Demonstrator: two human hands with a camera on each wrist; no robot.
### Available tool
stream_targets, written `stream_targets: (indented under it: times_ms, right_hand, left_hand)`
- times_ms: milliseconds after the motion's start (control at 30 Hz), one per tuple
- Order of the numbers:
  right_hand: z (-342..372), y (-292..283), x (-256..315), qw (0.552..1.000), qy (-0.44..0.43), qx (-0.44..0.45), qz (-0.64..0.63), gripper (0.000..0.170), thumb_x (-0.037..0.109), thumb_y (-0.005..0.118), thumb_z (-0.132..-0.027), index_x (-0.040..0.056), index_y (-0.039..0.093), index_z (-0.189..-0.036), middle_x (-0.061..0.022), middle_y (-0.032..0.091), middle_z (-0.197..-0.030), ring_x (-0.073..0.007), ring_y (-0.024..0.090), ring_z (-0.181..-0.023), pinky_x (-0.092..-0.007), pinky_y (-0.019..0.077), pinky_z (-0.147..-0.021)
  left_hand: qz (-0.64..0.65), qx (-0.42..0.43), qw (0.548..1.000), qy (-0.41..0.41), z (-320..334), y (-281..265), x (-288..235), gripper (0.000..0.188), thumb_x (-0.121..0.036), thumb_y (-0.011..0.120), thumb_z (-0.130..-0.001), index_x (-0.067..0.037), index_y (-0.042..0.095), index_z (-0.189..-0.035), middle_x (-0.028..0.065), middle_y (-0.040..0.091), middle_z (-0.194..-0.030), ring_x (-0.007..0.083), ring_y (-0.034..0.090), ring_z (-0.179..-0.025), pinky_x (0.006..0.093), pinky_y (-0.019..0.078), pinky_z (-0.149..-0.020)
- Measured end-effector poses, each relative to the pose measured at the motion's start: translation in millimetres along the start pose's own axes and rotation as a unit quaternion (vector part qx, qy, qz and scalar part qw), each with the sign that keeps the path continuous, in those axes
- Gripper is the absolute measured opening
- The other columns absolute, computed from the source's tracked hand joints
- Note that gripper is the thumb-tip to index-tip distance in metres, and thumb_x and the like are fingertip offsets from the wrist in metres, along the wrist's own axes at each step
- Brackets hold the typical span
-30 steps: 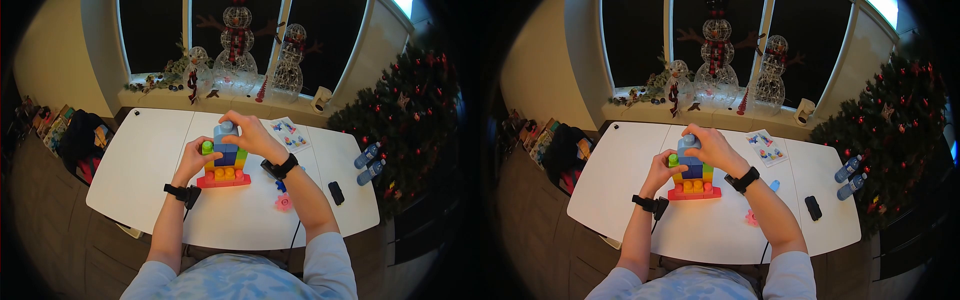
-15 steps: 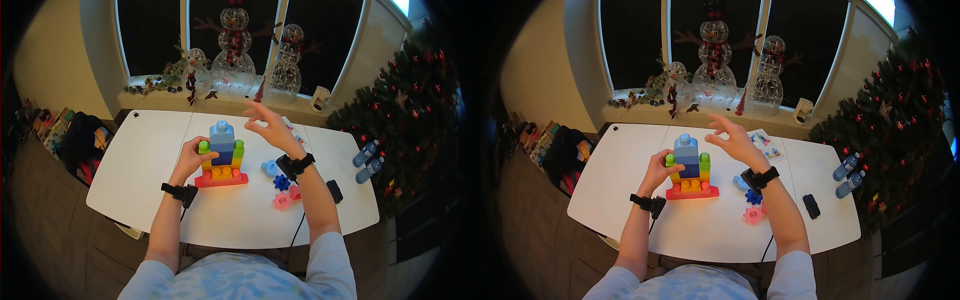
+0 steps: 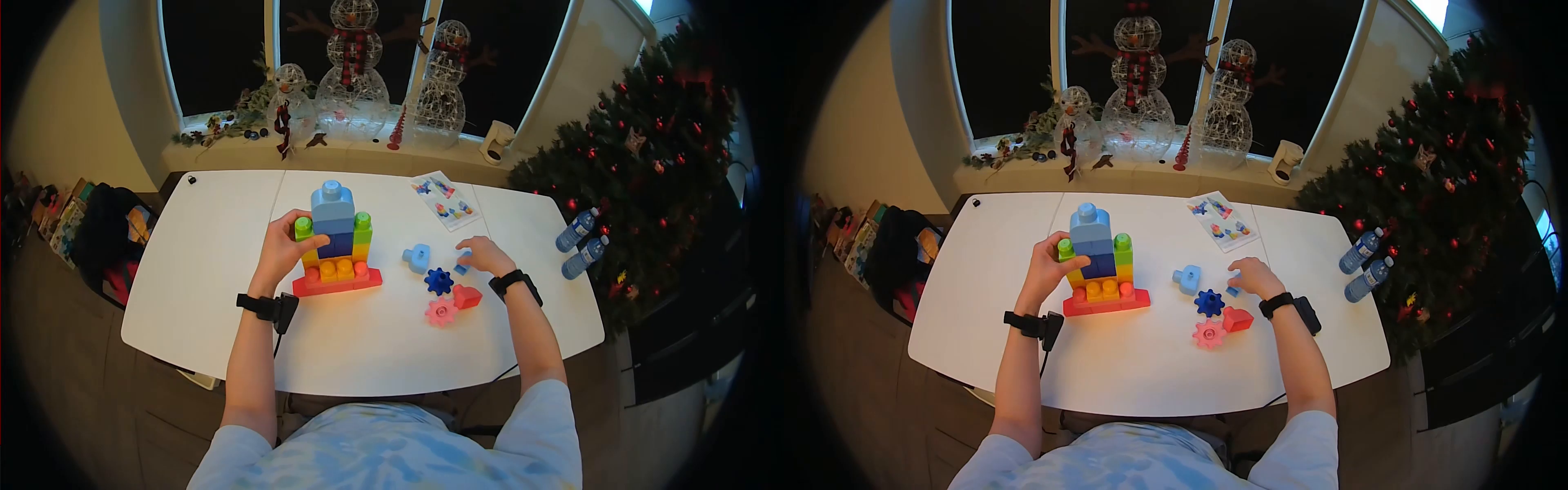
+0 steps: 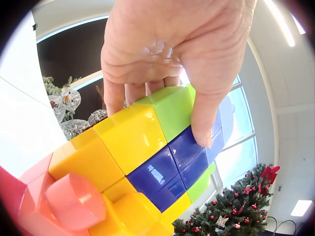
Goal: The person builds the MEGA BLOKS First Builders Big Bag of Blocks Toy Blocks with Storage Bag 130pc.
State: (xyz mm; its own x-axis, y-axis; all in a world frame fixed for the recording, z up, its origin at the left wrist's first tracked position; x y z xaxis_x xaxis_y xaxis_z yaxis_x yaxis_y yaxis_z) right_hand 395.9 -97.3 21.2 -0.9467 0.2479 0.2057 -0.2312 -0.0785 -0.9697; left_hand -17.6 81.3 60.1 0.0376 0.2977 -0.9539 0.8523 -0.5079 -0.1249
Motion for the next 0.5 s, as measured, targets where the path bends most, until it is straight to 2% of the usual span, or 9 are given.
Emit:
stream_targets:
  times_ms: [100, 133, 200, 233, 267, 333, 367, 433, 500]
  right_hand:
    - [-8, 11, -2, 0.994, 0.087, -0.051, -0.050, 0.049, 0.040, 0.075, -0.088, 0.0048, 0.070, -0.123, -0.0186, 0.070, -0.121, -0.0348, 0.064, -0.117, -0.0434, 0.0524, -0.101]
    - [-8, 16, 2, 0.994, 0.083, -0.051, -0.050, 0.049, 0.040, 0.075, -0.088, 0.0048, 0.070, -0.123, -0.0186, 0.070, -0.121, -0.0348, 0.064, -0.117, -0.0434, 0.0524, -0.101]
    - [-9, 21, 7, 0.970, 0.206, -0.120, 0.052, 0.057, 0.048, 0.078, -0.084, -0.0003, 0.072, -0.112, -0.0236, 0.071, -0.113, -0.0354, 0.067, -0.113, -0.0440, 0.0557, -0.096]
    - [-11, 20, 3, 0.979, 0.196, -0.060, 0.010, 0.055, 0.045, 0.081, -0.079, -0.0018, 0.072, -0.107, -0.0257, 0.073, -0.105, -0.0366, 0.071, -0.105, -0.0457, 0.0585, -0.090]
    - [-16, 20, -2, 0.979, 0.192, -0.060, 0.009, 0.055, 0.045, 0.081, -0.079, -0.0018, 0.072, -0.107, -0.0257, 0.073, -0.105, -0.0366, 0.071, -0.105, -0.0457, 0.0585, -0.090]
    - [-27, 28, -5, 0.981, 0.189, 0.048, 0.019, 0.054, 0.037, 0.082, -0.078, -0.0035, 0.069, -0.111, -0.0224, 0.074, -0.092, -0.0352, 0.074, -0.090, -0.0461, 0.0589, -0.085]
    - [-31, 30, -8, 0.981, 0.188, 0.048, 0.019, 0.054, 0.037, 0.082, -0.078, -0.0035, 0.069, -0.111, -0.0224, 0.074, -0.092, -0.0352, 0.074, -0.090, -0.0461, 0.0589, -0.085]
    - [-34, 3, 12, 0.984, 0.111, -0.115, 0.079, 0.052, 0.028, 0.083, -0.077, 0.0015, 0.068, -0.119, -0.0200, 0.074, -0.092, -0.0331, 0.074, -0.088, -0.0412, 0.0600, -0.081]
    - [-24, -55, 69, 0.973, 0.058, -0.218, -0.036, 0.048, 0.019, 0.082, -0.080, 0.0045, 0.066, -0.123, -0.0165, 0.074, -0.095, -0.0263, 0.074, -0.090, -0.0344, 0.0597, -0.079]
  left_hand:
    - [-0.011, -0.003, 1.000, 0.003, -1, -1, 4, 0.037, -0.009, 0.088, -0.080, -0.002, 0.068, -0.110, 0.0035, 0.071, -0.095, 0.0109, 0.067, -0.087, 0.0267, 0.0547, -0.080]
    - [-0.013, -0.007, 1.000, 0.003, -1, -1, 5, 0.037, -0.009, 0.088, -0.080, -0.002, 0.068, -0.110, 0.0035, 0.071, -0.095, 0.0109, 0.067, -0.087, 0.0267, 0.0547, -0.080]
    - [0.007, -0.002, 1.000, 0.003, -1, 0, 6, 0.036, -0.009, 0.088, -0.081, -0.002, 0.068, -0.109, 0.0035, 0.072, -0.094, 0.0106, 0.067, -0.086, 0.0265, 0.0546, -0.079]
    - [0.009, -0.001, 1.000, 0.007, -1, 0, 5, 0.036, -0.009, 0.088, -0.081, -0.002, 0.067, -0.109, 0.0035, 0.072, -0.094, 0.0105, 0.067, -0.086, 0.0264, 0.0546, -0.078]
    - [0.006, -0.003, 1.000, 0.008, -1, 0, 4, 0.036, -0.009, 0.088, -0.081, -0.002, 0.067, -0.109, 0.0035, 0.072, -0.094, 0.0105, 0.067, -0.086, 0.0264, 0.0546, -0.078]
    - [0.004, -0.001, 1.000, -0.002, -1, 0, 3, 0.035, -0.009, 0.088, -0.081, -0.002, 0.067, -0.108, 0.0033, 0.071, -0.093, 0.0102, 0.066, -0.085, 0.0260, 0.0543, -0.078]
    - [0.003, -0.003, 1.000, -0.001, 0, 0, 3, 0.035, -0.009, 0.088, -0.081, -0.002, 0.067, -0.108, 0.0033, 0.071, -0.093, 0.0102, 0.066, -0.085, 0.0260, 0.0543, -0.078]
    - [0.012, 0.002, 1.000, -0.002, -2, 0, 5, 0.035, -0.007, 0.088, -0.081, -0.001, 0.067, -0.108, 0.0032, 0.071, -0.092, 0.0100, 0.066, -0.084, 0.0257, 0.0542, -0.077]
    - [0.001, -0.002, 1.000, 0.000, -3, -1, 8, 0.035, -0.007, 0.088, -0.081, -0.001, 0.067, -0.107, 0.0029, 0.071, -0.092, 0.0098, 0.065, -0.083, 0.0255, 0.0539, -0.077]
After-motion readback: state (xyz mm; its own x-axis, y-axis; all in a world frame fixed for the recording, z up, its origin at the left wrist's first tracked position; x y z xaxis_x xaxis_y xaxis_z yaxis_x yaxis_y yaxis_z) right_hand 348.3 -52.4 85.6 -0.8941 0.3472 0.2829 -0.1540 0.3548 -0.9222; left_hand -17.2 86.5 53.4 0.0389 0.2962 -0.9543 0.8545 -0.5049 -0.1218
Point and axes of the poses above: each hand's wrist, its own z-axis away from the middle knuckle, its own y-axis out of the palm, x = y × z, the point moved 2 cm from there along -z, towards the middle knuckle
